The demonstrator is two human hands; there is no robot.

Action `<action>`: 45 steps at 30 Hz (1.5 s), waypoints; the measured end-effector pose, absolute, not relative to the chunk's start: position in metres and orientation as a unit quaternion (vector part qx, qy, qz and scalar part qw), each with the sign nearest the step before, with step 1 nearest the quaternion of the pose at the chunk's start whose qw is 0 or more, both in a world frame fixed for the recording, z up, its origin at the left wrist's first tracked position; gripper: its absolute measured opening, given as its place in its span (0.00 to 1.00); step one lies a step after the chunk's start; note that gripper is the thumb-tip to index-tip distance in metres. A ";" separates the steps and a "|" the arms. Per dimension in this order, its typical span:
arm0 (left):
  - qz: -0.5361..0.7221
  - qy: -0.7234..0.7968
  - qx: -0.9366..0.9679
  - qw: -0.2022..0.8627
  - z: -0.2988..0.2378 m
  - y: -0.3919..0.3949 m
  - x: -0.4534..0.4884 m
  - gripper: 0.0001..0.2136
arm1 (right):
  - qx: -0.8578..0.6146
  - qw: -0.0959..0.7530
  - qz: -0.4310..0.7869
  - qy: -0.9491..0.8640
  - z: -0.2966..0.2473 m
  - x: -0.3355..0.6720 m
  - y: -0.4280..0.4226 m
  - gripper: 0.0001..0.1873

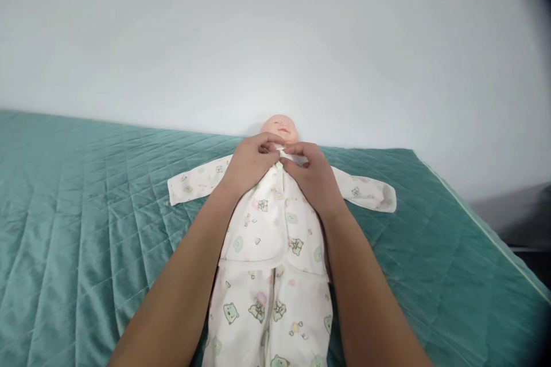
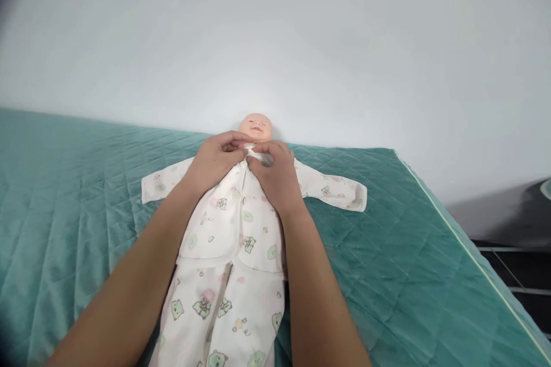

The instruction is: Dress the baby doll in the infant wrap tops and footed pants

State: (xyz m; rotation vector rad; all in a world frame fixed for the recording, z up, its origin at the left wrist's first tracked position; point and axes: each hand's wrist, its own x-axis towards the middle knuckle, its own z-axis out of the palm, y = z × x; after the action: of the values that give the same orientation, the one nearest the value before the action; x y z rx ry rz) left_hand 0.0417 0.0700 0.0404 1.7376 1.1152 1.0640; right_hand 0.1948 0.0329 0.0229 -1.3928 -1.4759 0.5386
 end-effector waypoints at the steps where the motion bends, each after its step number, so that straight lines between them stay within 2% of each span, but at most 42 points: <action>1: 0.417 0.441 0.687 0.400 0.040 0.070 0.041 0.14 | -0.577 0.502 0.221 -0.605 0.023 0.194 0.033 0.07; 5: 0.415 0.449 0.676 0.411 0.041 0.070 0.041 0.11 | -0.578 0.534 0.222 -0.576 0.021 0.192 0.033 0.04; 12: 0.414 0.459 0.680 0.395 0.044 0.068 0.043 0.09 | -0.578 0.559 0.226 -0.549 0.023 0.191 0.031 0.11; 22: 0.417 0.459 0.672 0.403 0.043 0.070 0.043 0.07 | -0.569 0.550 0.223 -0.570 0.024 0.191 0.029 0.12; 32: 0.426 0.452 0.673 0.403 0.037 0.075 0.041 0.10 | -0.572 0.530 0.222 -0.586 0.026 0.191 0.028 0.13; 40: 0.434 0.460 0.651 0.420 0.029 0.084 0.040 0.08 | -0.607 0.506 0.145 -0.595 0.026 0.181 0.015 0.14; 45: 0.433 0.447 0.660 0.420 0.030 0.082 0.039 0.09 | -0.625 0.509 0.137 -0.575 0.027 0.179 0.012 0.14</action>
State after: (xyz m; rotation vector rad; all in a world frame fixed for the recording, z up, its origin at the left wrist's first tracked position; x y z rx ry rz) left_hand 0.0391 0.0824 0.0300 1.6553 1.1213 1.0857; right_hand 0.1794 0.0120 0.0267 -1.5066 -1.3864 0.3304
